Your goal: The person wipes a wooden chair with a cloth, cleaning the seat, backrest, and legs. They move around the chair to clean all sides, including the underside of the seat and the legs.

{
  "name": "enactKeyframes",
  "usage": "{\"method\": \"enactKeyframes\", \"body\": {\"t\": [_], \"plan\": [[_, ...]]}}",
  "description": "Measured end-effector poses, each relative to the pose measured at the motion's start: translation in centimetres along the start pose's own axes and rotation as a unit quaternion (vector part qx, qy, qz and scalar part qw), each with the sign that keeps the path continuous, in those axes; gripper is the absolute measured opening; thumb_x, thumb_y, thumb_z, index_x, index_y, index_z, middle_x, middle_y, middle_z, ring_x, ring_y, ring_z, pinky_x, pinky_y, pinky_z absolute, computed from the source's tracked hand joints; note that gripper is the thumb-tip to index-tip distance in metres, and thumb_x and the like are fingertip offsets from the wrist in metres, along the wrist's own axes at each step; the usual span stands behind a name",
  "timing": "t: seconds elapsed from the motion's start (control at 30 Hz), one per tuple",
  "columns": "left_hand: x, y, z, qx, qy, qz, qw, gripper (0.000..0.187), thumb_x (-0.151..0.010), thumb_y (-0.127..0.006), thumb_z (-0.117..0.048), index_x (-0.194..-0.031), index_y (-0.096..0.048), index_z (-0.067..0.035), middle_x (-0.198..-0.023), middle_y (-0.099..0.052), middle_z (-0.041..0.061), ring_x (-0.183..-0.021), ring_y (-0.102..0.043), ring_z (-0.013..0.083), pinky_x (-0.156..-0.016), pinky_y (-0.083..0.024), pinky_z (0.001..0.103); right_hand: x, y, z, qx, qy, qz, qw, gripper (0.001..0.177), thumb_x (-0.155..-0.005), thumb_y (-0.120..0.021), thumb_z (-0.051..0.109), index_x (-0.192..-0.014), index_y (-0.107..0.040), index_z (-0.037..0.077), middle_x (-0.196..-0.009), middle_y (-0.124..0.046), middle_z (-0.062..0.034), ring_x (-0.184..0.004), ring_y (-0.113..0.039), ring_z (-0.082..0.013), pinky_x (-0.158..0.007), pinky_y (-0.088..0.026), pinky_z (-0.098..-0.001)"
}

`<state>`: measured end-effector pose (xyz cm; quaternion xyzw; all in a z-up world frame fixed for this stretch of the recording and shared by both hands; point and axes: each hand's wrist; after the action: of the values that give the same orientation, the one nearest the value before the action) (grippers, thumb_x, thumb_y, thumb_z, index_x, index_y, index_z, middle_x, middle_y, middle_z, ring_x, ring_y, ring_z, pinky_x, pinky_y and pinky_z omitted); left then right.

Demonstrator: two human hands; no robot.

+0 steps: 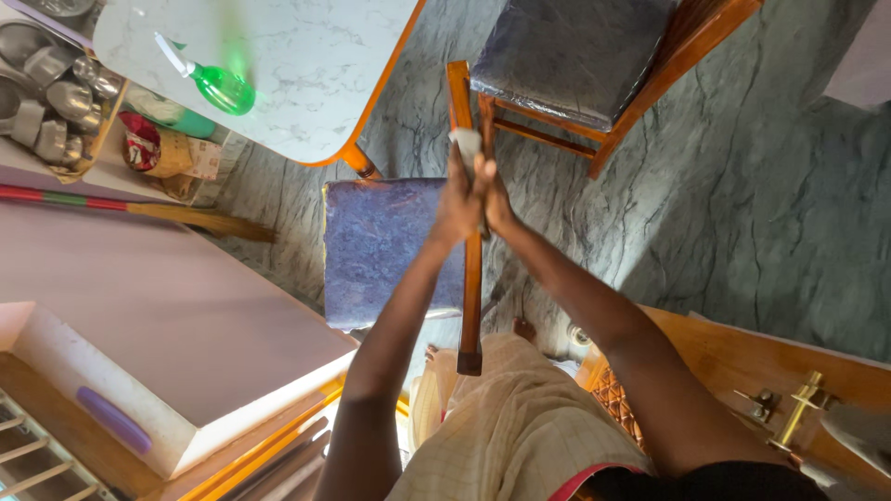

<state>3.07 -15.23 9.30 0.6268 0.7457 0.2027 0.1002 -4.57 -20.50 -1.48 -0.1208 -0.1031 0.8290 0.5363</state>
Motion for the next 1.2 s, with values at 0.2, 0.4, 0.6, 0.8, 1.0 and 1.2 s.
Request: {"method": "enactKeyframes", "body": {"t": [0.2,0.4,0.6,0.8,1.0,1.2], "plan": [[-12.2,0.0,0.3,-0.106,0.009,-0.104,0.989,0.098,-0.097,-0.047,-0.062,-0.161,-0.008,0.001,-0.137,-0.059,0.033,-0.126,-0.06,0.0459,-0.106,-0.047,0.049,-11.9,3.0,-0.8,0.204,0.177,-0.154,0.95,0.072,-0.112,-0.047,0.048,-0.166,-0.013,0.016,-0.173,-0.012,-0.0224,-0.159,-0.025,-0.0359,-0.13,-0.029,-0.0504],[-16.8,-0.3,2.3,-0.107,-0.032,-0.142,0.983,0.085,-0.102,-0.043,-0.057,-0.16,-0.013,-0.003,-0.152,-0.046,0.031,-0.129,-0.056,0.0472,-0.106,-0.046,0.048,-16.0,3.9,2.3,0.071,0.05,0.0,0.996,0.054,-0.112,-0.036,0.042,-0.154,-0.046,0.009,-0.155,-0.051,-0.018,-0.143,-0.051,-0.0313,-0.121,-0.039,-0.0426],[-14.2,-1.3,2.8,-0.061,0.002,-0.095,0.994,0.085,-0.104,-0.043,-0.049,-0.16,-0.006,0.001,-0.147,-0.045,0.037,-0.131,-0.051,0.0507,-0.113,-0.04,0.048,-12.7,2.1,3.6,0.009,0.007,0.021,1.0,0.061,-0.11,-0.033,0.051,-0.149,-0.05,0.007,-0.141,-0.06,-0.015,-0.13,-0.058,-0.0267,-0.111,-0.047,-0.0385],[-5.3,-2.2,2.1,-0.019,-0.001,-0.053,0.998,0.084,-0.101,-0.05,-0.039,-0.16,-0.006,0.004,-0.144,-0.049,0.037,-0.135,-0.052,0.0457,-0.116,-0.04,0.043,-3.9,2.1,-0.7,-0.102,-0.093,-0.05,0.989,0.067,-0.107,-0.034,0.055,-0.156,-0.036,0.01,-0.147,-0.053,-0.0096,-0.133,-0.054,-0.0237,-0.112,-0.043,-0.0333],[3.6,-3.0,3.3,0.078,-0.106,-0.026,0.991,0.082,-0.105,-0.052,-0.034,-0.16,-0.007,0.007,-0.157,-0.035,0.037,-0.149,-0.037,0.0421,-0.121,-0.032,0.039,5.6,1.4,-2.4,-0.142,-0.043,-0.066,0.987,0.066,-0.109,-0.035,0.054,-0.161,-0.03,0.014,-0.156,-0.045,-0.0095,-0.141,-0.046,-0.0232,-0.117,-0.037,-0.0333],[12.1,-2.7,3.0,0.054,-0.055,0.032,0.996,0.083,-0.105,-0.049,-0.04,-0.16,-0.007,0.006,-0.159,-0.032,0.035,-0.149,-0.035,0.0429,-0.121,-0.031,0.04,15.9,-1.1,1.5,-0.036,-0.069,-0.145,0.986,0.057,-0.107,-0.037,0.051,-0.154,-0.035,0.018,-0.15,-0.047,-0.0081,-0.136,-0.048,-0.0212,-0.112,-0.04,-0.0343]]}}
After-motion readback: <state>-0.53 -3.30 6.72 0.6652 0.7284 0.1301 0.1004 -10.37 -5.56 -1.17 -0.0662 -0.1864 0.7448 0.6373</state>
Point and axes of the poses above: each hand's wrist, its own x-axis away from the middle knuckle, its own y-axis out of the back of the hand, z = x × y
